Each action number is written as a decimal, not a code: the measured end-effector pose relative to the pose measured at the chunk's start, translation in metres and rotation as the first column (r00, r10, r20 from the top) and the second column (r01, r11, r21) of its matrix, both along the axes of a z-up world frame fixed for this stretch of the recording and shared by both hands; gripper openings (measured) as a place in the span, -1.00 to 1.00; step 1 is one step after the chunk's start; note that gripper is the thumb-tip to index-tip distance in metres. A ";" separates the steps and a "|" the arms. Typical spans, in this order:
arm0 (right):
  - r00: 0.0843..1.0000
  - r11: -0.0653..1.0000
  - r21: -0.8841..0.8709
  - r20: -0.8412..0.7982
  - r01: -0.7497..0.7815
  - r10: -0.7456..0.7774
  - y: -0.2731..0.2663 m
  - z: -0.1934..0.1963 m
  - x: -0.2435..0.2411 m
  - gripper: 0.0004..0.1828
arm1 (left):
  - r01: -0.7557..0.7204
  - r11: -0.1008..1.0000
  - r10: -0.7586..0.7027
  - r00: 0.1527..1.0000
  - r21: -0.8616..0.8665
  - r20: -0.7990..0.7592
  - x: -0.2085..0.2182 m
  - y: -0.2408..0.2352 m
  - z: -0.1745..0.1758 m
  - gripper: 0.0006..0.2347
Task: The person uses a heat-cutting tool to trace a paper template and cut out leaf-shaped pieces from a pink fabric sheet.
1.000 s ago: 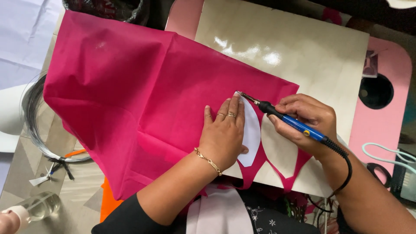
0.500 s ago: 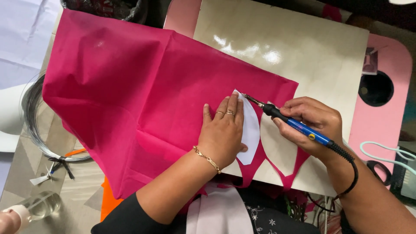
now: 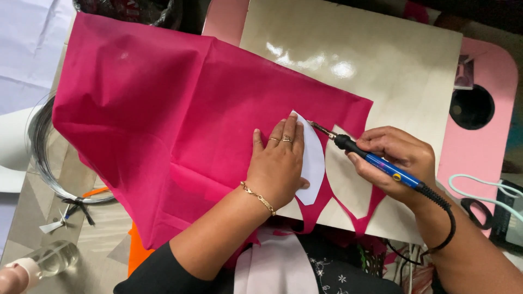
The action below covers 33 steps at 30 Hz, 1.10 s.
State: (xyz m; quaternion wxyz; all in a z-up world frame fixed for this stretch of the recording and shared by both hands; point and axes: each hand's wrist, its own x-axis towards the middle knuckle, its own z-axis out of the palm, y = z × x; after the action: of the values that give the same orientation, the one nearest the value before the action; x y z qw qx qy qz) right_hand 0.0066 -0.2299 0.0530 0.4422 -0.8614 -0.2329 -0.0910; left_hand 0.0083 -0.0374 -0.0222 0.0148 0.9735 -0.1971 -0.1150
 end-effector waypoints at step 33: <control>0.993 0.994 -0.068 0.093 0.081 -0.075 -0.009 -0.007 -0.033 -0.84 | -0.014 0.998 0.003 0.986 -0.064 -0.166 0.006 0.002 0.020 -0.04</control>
State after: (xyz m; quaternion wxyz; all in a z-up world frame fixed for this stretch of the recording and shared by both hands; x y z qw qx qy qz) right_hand -0.0266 -0.2389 0.0461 0.3963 -0.8801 -0.2219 -0.1385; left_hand 0.0144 -0.0357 -0.0021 0.0634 0.9604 -0.1948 -0.1890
